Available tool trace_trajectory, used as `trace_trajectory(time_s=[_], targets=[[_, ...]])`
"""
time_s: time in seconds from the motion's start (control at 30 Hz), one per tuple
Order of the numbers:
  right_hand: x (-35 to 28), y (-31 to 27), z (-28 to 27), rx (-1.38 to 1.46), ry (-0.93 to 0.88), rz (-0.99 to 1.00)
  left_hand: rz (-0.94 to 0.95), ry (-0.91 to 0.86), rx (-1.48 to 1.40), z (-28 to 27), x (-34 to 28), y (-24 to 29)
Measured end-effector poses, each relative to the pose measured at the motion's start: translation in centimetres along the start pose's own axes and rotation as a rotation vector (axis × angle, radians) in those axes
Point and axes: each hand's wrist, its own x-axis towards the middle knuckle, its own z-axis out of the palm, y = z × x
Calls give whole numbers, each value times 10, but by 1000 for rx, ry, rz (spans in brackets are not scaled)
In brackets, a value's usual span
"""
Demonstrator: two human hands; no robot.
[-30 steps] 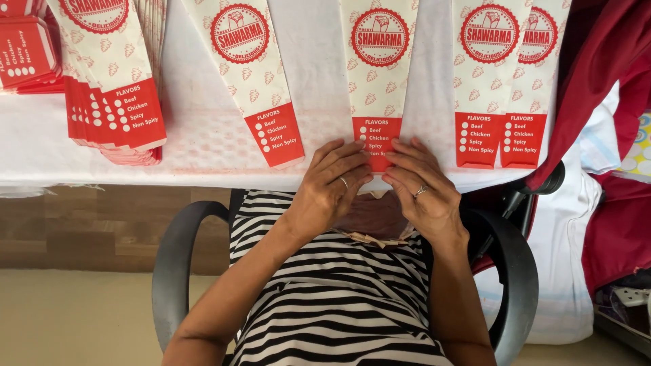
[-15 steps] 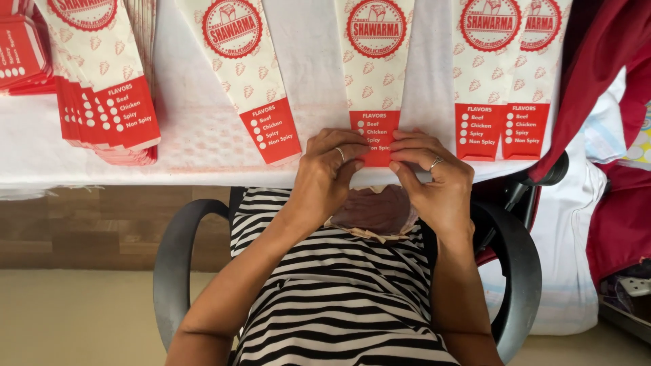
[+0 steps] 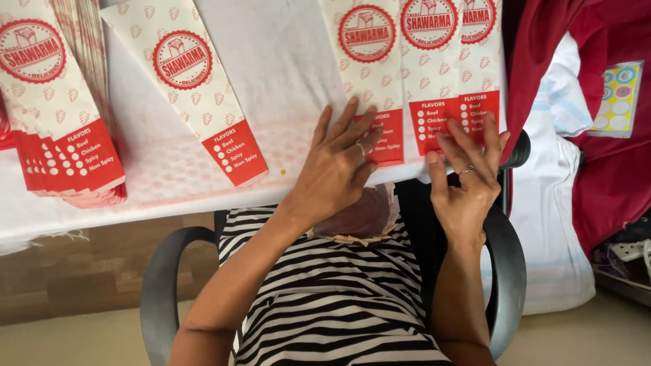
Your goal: The person applies adhesive from a bottle to the bottom edges of shawarma paper sleeves and then folds the edges by hand to seal them, handling the sleeves one at a time.
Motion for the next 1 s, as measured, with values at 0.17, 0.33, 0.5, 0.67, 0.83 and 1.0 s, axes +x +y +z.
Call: trace_trajectory(time_s=[0.17,0.33,0.5,0.67,0.83,1.0], targets=[[-3,9,0,-18,-55,37,3,-19,17,19,9,-1],[-6,14,3,40,-49,43,-11,25,21,22,10,3],[-4,14,4,60,-30,34,7,73,17,29,11,2],[-4,13,4,64,-9,13,44,116,-8,27,8,1],[-7,8,1,71,32,-41,28,109,-105,-22,-11,-4],[-8,6,0,81,40,-54,-193,181,440,-80,-61,-51]])
